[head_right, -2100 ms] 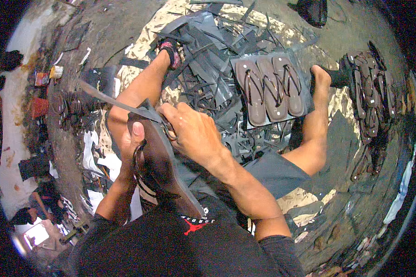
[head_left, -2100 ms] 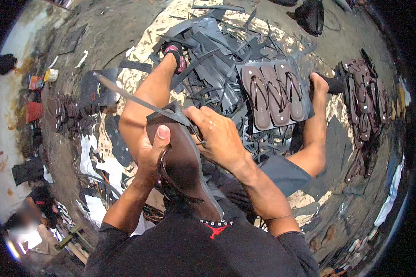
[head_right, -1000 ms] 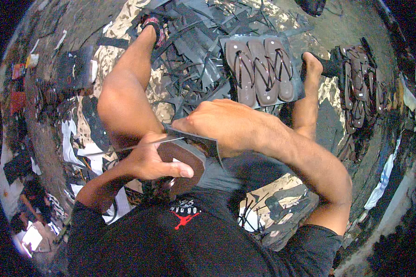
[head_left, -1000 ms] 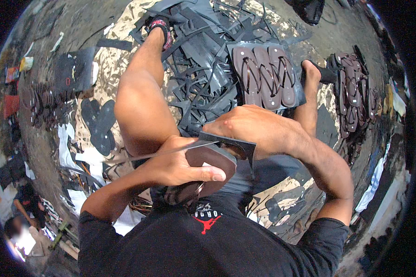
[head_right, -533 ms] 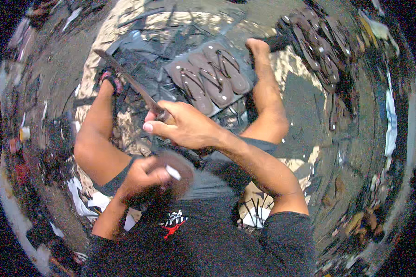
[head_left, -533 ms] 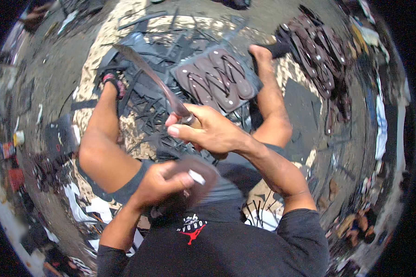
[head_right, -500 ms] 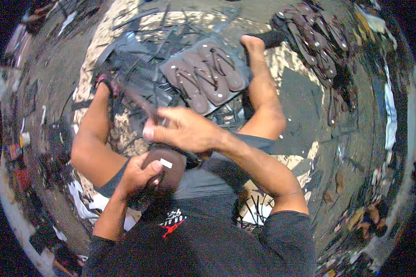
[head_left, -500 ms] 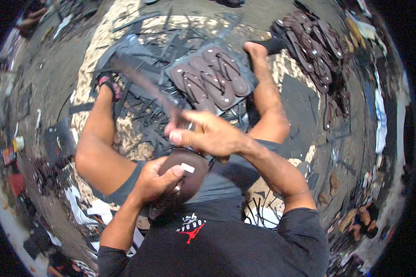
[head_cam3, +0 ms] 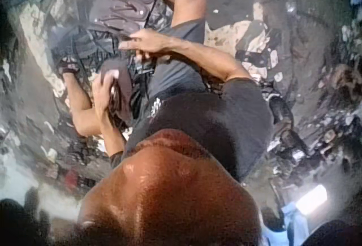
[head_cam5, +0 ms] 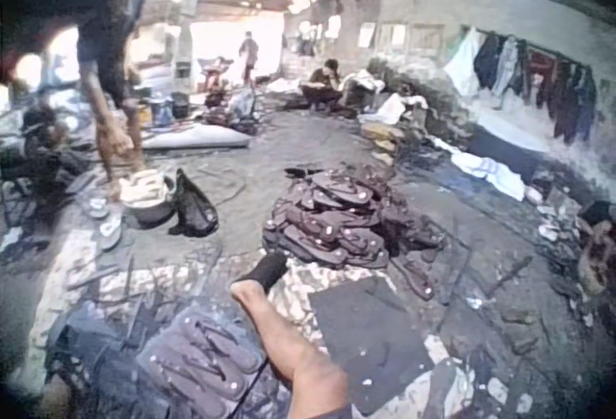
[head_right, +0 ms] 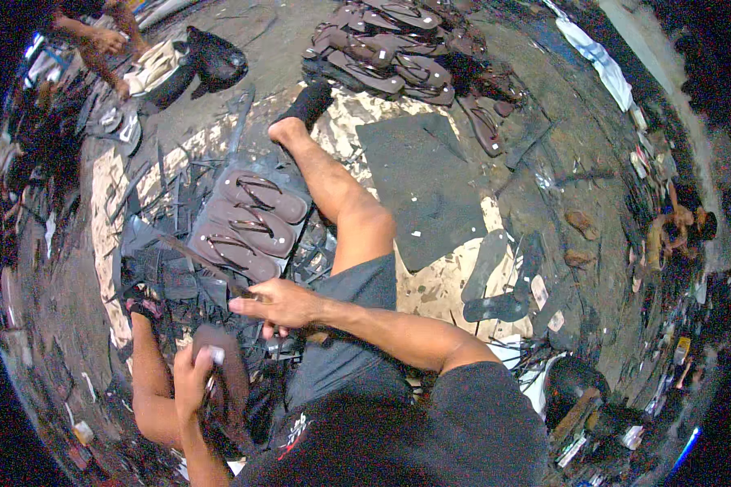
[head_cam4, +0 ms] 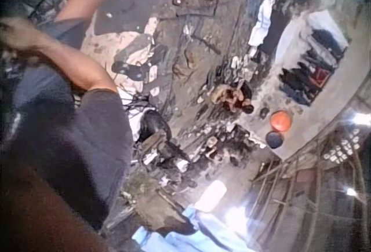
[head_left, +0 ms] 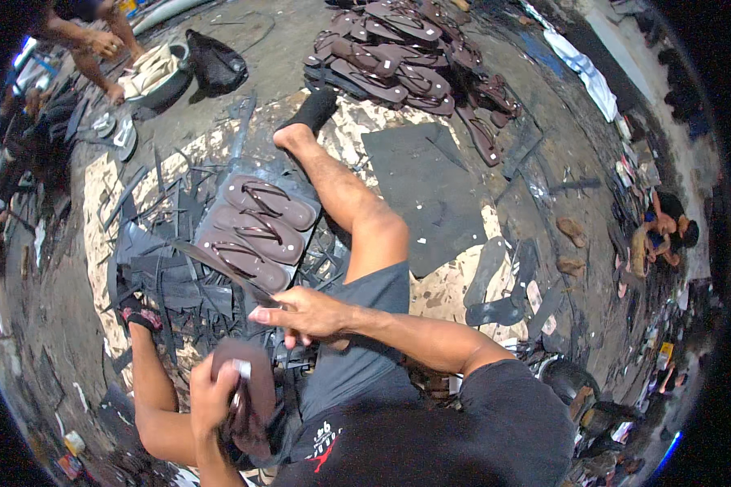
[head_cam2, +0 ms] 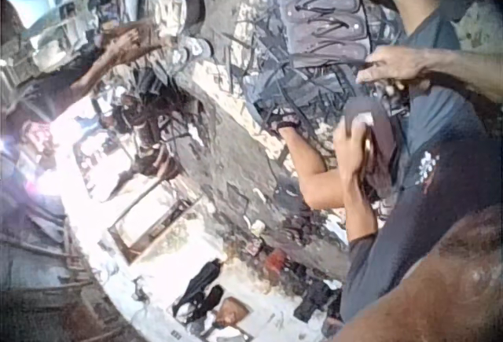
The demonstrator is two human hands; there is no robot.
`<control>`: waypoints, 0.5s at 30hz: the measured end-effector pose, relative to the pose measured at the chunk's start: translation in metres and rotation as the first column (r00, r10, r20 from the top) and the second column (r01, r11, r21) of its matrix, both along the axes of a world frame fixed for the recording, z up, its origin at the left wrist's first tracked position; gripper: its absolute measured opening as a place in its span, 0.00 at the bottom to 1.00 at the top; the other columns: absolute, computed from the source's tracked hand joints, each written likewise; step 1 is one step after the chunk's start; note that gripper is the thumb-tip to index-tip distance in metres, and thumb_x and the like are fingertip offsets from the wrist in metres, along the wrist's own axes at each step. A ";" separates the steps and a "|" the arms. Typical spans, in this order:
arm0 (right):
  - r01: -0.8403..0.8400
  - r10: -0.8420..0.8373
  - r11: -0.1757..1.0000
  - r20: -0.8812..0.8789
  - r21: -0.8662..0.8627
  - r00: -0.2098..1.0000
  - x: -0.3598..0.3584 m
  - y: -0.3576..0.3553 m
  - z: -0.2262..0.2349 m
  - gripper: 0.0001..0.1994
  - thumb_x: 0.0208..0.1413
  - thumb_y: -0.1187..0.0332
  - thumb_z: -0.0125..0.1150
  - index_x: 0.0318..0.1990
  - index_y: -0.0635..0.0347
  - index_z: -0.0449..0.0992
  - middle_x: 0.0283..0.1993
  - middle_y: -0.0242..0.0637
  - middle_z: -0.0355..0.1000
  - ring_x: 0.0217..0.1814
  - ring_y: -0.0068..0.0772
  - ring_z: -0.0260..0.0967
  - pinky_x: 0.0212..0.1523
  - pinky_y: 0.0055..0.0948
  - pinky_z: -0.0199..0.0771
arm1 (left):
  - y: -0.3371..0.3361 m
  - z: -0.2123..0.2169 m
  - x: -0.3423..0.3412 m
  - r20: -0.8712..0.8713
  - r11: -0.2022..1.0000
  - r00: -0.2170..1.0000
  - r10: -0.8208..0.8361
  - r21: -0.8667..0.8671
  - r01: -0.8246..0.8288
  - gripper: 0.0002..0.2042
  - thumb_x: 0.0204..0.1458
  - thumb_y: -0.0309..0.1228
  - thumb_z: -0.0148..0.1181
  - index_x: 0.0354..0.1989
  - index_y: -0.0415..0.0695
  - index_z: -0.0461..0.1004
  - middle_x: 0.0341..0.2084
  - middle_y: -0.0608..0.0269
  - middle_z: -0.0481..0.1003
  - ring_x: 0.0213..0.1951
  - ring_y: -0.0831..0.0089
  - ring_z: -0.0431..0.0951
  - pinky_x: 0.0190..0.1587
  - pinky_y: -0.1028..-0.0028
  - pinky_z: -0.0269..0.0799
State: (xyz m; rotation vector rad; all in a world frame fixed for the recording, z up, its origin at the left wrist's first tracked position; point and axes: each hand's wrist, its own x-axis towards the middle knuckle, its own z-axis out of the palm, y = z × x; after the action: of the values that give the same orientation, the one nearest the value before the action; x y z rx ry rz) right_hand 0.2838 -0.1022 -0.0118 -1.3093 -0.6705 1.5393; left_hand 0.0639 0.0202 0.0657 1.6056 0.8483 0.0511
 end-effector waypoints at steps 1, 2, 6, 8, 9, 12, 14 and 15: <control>-0.046 0.050 0.998 -0.078 0.050 0.996 0.000 0.001 0.009 0.29 0.60 0.38 0.61 0.39 0.62 0.79 0.22 0.33 0.74 0.17 0.19 0.69 0.18 0.23 0.70 | 0.004 -0.004 0.014 -0.053 0.994 0.997 -0.061 0.086 0.066 0.13 0.60 0.37 0.61 0.40 0.37 0.78 0.31 0.67 0.78 0.33 0.78 0.74 0.37 0.75 0.71; -0.089 0.104 0.991 -0.152 0.103 0.983 0.001 0.003 0.013 0.29 0.60 0.40 0.62 0.39 0.63 0.78 0.22 0.33 0.73 0.17 0.20 0.69 0.18 0.23 0.70 | 0.005 -0.015 0.024 -0.111 0.977 0.987 -0.116 0.167 0.134 0.15 0.62 0.40 0.60 0.42 0.38 0.78 0.30 0.67 0.77 0.33 0.79 0.73 0.37 0.75 0.70; 0.290 -0.290 0.957 0.149 0.028 0.945 0.080 -0.011 -0.006 0.19 0.60 0.54 0.67 0.43 0.64 0.81 0.35 0.33 0.80 0.26 0.23 0.75 0.25 0.25 0.77 | 0.033 -0.087 0.052 0.243 0.856 0.859 0.451 -0.389 -0.340 0.25 0.63 0.54 0.56 0.50 0.41 0.74 0.32 0.71 0.73 0.33 0.79 0.71 0.38 0.77 0.70; 0.754 -0.747 0.645 0.311 0.123 0.588 0.156 -0.038 -0.011 0.19 0.62 0.54 0.65 0.40 0.64 0.82 0.32 0.38 0.79 0.24 0.27 0.74 0.24 0.27 0.76 | 0.048 -0.137 0.054 0.106 0.659 0.677 0.728 -0.378 -0.650 0.26 0.61 0.54 0.59 0.54 0.44 0.72 0.40 0.68 0.74 0.41 0.77 0.72 0.39 0.75 0.72; 0.924 -0.924 0.368 0.150 0.108 0.351 0.181 -0.051 0.005 0.16 0.63 0.57 0.64 0.43 0.64 0.80 0.34 0.38 0.79 0.23 0.25 0.72 0.23 0.25 0.74 | 0.050 -0.174 0.052 -0.011 0.695 0.753 0.658 -0.378 -0.612 0.28 0.59 0.54 0.61 0.58 0.45 0.70 0.44 0.67 0.73 0.43 0.75 0.72 0.39 0.74 0.72; 0.926 -0.998 -0.011 -0.060 0.376 0.012 0.205 -0.068 0.023 0.14 0.62 0.59 0.64 0.47 0.61 0.79 0.42 0.36 0.79 0.28 0.20 0.72 0.22 0.22 0.72 | 0.021 -0.234 0.066 -0.263 0.711 0.794 0.548 -0.354 -0.608 0.45 0.52 0.52 0.71 0.71 0.44 0.53 0.47 0.64 0.71 0.43 0.74 0.71 0.37 0.76 0.72; 0.873 -0.958 0.286 0.085 0.396 0.275 0.182 -0.062 0.031 0.12 0.63 0.63 0.63 0.48 0.59 0.78 0.39 0.34 0.79 0.28 0.19 0.72 0.24 0.21 0.72 | 0.029 -0.281 0.071 -0.115 0.692 0.803 0.585 -0.446 -0.568 0.46 0.49 0.49 0.74 0.70 0.41 0.54 0.46 0.60 0.73 0.40 0.73 0.73 0.35 0.77 0.71; 0.836 -0.901 0.433 0.157 0.337 0.404 0.170 -0.065 0.029 0.14 0.62 0.64 0.64 0.52 0.61 0.76 0.38 0.35 0.79 0.28 0.19 0.72 0.25 0.20 0.73 | 0.029 -0.283 0.081 -0.147 0.701 0.805 0.575 -0.419 -0.577 0.45 0.49 0.48 0.75 0.68 0.39 0.54 0.45 0.58 0.73 0.39 0.73 0.73 0.34 0.76 0.71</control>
State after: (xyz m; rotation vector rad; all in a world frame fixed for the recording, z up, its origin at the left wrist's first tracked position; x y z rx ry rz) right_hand 0.4541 -0.1669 0.0168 -1.4051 -0.1973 0.3471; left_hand 0.1447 0.0490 -0.2171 0.8570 1.2466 0.2807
